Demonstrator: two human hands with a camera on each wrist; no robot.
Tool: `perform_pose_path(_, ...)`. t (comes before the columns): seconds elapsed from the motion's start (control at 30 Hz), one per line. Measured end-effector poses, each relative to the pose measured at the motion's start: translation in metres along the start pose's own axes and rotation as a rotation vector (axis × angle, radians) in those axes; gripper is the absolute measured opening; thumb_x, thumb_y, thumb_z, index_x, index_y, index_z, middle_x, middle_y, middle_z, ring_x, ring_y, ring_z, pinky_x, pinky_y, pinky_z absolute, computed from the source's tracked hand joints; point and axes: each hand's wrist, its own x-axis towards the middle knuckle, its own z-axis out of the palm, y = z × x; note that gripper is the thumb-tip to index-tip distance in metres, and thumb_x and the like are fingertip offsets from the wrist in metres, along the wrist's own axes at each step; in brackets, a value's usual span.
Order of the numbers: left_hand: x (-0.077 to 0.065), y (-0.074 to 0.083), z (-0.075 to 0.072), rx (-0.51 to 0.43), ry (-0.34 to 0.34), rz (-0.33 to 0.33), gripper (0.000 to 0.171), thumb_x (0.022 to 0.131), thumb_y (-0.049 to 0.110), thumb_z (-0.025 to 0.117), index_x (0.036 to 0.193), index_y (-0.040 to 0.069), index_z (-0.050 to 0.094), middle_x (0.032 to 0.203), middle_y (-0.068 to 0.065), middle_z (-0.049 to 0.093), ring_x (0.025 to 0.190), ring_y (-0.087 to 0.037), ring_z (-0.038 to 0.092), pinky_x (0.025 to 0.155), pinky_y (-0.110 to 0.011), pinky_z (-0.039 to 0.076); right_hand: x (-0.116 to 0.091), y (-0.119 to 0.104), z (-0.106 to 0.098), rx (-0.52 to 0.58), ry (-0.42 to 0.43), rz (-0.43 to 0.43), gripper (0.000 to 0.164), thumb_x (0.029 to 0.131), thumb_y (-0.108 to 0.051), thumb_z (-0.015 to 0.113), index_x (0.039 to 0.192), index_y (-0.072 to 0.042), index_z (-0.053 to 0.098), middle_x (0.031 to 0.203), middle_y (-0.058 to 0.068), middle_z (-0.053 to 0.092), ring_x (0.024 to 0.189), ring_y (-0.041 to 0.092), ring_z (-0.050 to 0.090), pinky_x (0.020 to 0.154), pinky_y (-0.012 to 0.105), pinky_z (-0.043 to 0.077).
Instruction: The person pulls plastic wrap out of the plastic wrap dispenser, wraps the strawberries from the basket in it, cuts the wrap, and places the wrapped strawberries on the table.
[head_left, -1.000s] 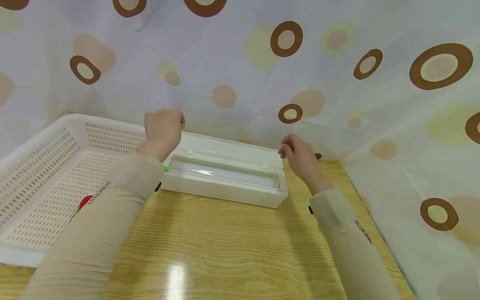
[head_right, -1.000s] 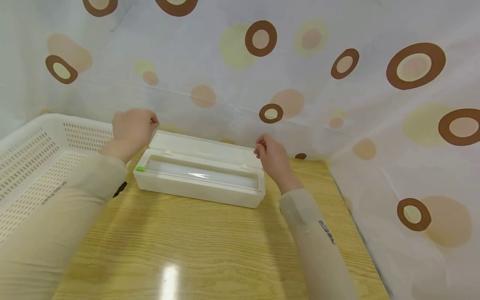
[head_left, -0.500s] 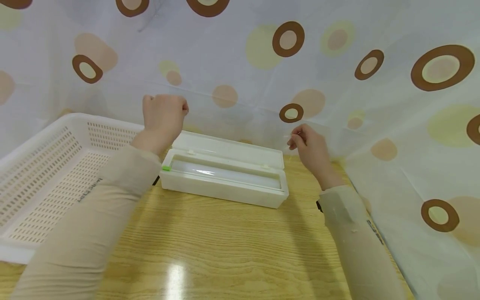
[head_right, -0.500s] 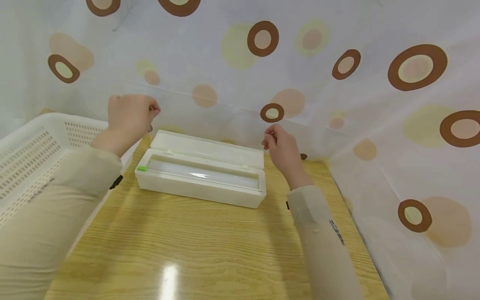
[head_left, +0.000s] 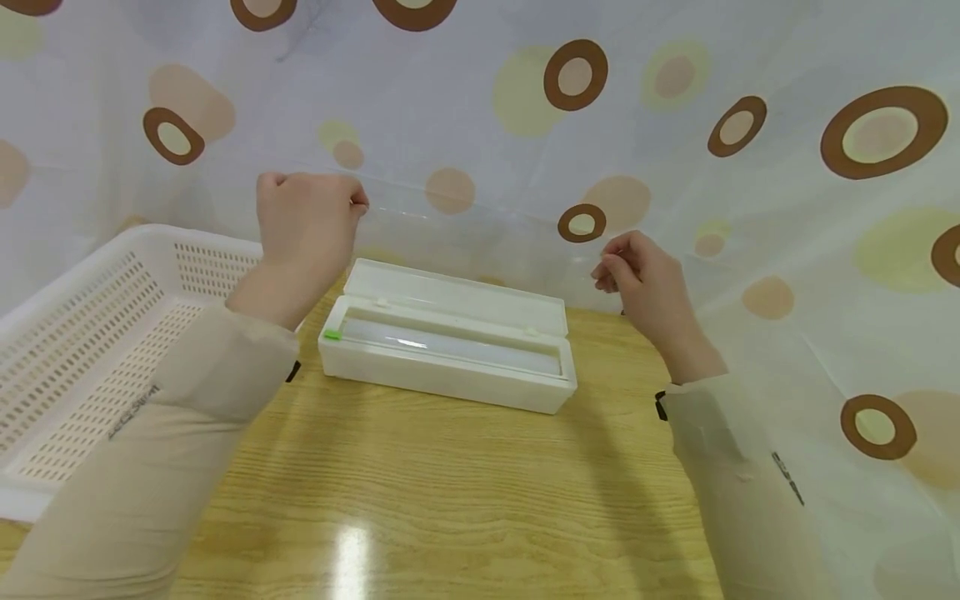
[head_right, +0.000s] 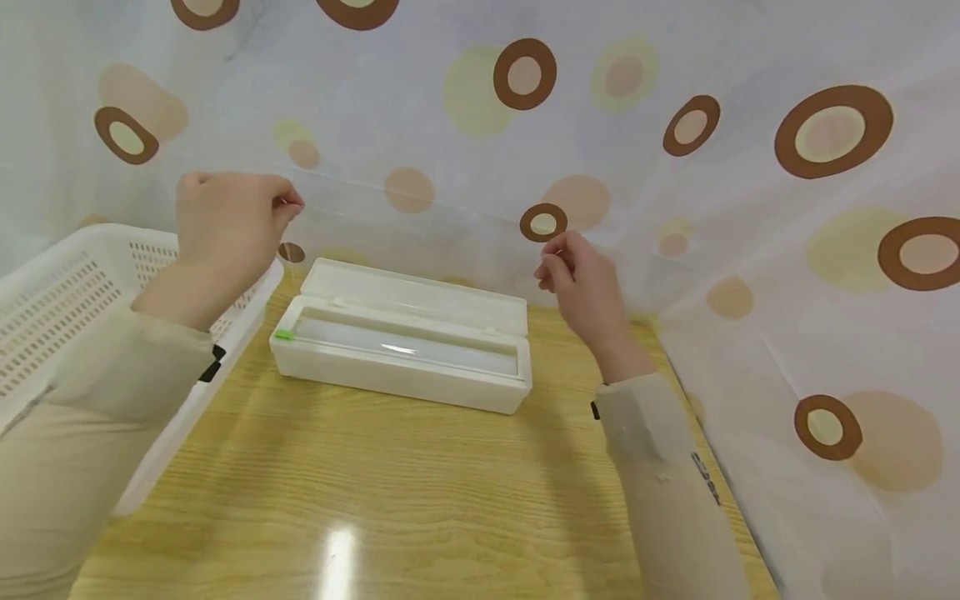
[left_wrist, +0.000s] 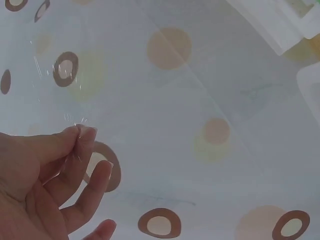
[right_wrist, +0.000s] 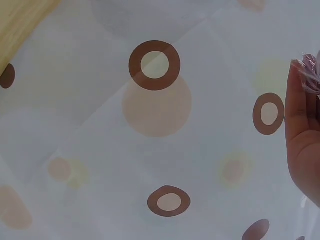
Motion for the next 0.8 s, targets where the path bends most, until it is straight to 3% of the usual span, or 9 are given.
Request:
perform_pose_path(0.3, -0.023, -0.002, -0.008, -0.108, 0.104, 0.078, 0.015, 0.091, 0.010, 0.058, 0.097, 0.009, 0.071, 0.097, -0.009, 0.072, 0.089, -0.032, 0.065, 0.097, -0.046, 0.035, -0.014, -0.007, -0.013, -0.009, -0.034, 0.014, 0.022, 0.099, -0.017, 0.044, 0.105, 0.003, 0.050, 0.085, 0.009, 0.063, 0.066, -0.002, 0.060, 0.058, 0.019, 0.052)
perform_pose_path(0.4, -0.036, -0.005, -0.009, -0.131, 0.147, 0.110, 0.012, 0.089, 0.009, 0.061, 0.094, 0.009, 0.072, 0.093, -0.010, 0.073, 0.086, -0.033, 0.065, 0.092, -0.047, 0.038, -0.021, -0.008, -0.016, 0.016, -0.059, 0.022, 0.020, 0.099, -0.017, 0.045, 0.104, 0.001, 0.050, 0.083, 0.003, 0.063, 0.068, -0.001, 0.060, 0.058, 0.020, 0.052)
perform_pose_path(0.6, -0.063, -0.012, -0.011, -0.167, 0.207, 0.160, 0.006, 0.084, 0.010, 0.067, 0.088, 0.009, 0.072, 0.086, -0.010, 0.072, 0.081, -0.034, 0.061, 0.082, -0.049, 0.041, -0.038, -0.013, -0.023, 0.005, -0.098, -0.040, 0.014, 0.097, -0.012, 0.047, 0.099, 0.000, 0.053, 0.076, -0.012, 0.062, 0.070, -0.001, 0.061, 0.059, 0.018, 0.048)
perform_pose_path(0.7, -0.073, -0.017, -0.013, -0.177, 0.205, 0.203, 0.007, 0.084, 0.010, 0.067, 0.090, 0.009, 0.072, 0.088, -0.010, 0.072, 0.081, -0.034, 0.062, 0.079, -0.049, 0.043, -0.046, -0.015, -0.027, -0.015, -0.130, -0.071, 0.013, 0.097, -0.013, 0.048, 0.097, -0.001, 0.054, 0.076, -0.013, 0.063, 0.071, 0.000, 0.062, 0.060, 0.019, 0.048)
perform_pose_path(0.8, -0.078, -0.025, -0.016, -0.179, 0.156, 0.248, 0.009, 0.086, 0.011, 0.065, 0.093, 0.010, 0.071, 0.093, -0.009, 0.072, 0.081, -0.031, 0.064, 0.073, -0.046, 0.046, -0.049, -0.017, -0.029, -0.014, -0.181, -0.090, 0.012, 0.097, -0.012, 0.048, 0.096, -0.002, 0.055, 0.077, -0.013, 0.064, 0.071, 0.001, 0.062, 0.060, 0.020, 0.048)
